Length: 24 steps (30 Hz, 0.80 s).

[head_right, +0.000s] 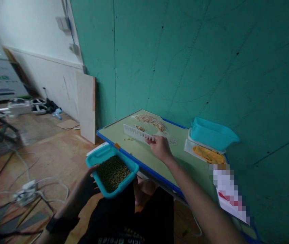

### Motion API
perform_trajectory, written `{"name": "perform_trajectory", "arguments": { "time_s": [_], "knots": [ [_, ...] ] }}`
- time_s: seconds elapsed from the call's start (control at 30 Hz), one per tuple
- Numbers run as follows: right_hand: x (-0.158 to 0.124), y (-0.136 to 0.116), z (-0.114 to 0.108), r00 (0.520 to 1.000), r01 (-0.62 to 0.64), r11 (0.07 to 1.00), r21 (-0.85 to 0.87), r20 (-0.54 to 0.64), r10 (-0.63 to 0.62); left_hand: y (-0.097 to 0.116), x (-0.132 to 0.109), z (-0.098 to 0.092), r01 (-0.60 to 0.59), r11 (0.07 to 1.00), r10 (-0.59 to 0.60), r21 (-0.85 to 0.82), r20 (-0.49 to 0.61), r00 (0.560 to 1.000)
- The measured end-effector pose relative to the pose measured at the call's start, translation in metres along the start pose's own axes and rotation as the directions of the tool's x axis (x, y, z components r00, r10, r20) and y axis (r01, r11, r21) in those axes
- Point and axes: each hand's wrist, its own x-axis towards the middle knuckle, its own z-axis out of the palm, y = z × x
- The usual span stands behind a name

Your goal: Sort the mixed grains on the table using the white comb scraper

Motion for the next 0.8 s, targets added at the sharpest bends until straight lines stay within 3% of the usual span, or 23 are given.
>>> {"name": "perform_trajectory", "arguments": {
  "time_s": [0.17, 0.4, 0.57, 0.7, 0.8],
  "knots": [
    [-0.007, -0.009, 0.005, 0.997, 0.019, 1.0, -0.01, 0.079, -0.018, 0.0, 0.004, -0.006, -0.017, 1.0, 0.017, -0.004, 0.016, 1.0],
    [-0.053, -0.017, -0.013, 0.982, 0.109, 0.983, 0.15, 0.138, -0.13, 0.001, -0.002, -0.001, 0.002, 1.0, -0.002, 0.012, 0.024, 1.0],
    [-0.081, -0.036, -0.017, 0.983, 0.123, 0.969, 0.214, 0.105, -0.148, 0.001, -0.018, 0.01, -0.031, 0.999, 0.029, 0.032, 0.058, 0.998],
    [-0.081, -0.034, -0.011, 0.989, 0.111, 0.956, 0.271, 0.068, -0.134, -0.002, -0.024, 0.014, -0.018, 0.999, 0.013, 0.042, 0.11, 0.994],
    [-0.062, -0.02, -0.009, 0.997, 0.077, 0.961, 0.265, -0.009, -0.077, -0.004, -0.024, 0.014, -0.011, 1.0, 0.007, 0.029, 0.12, 0.993]
  ]
}}
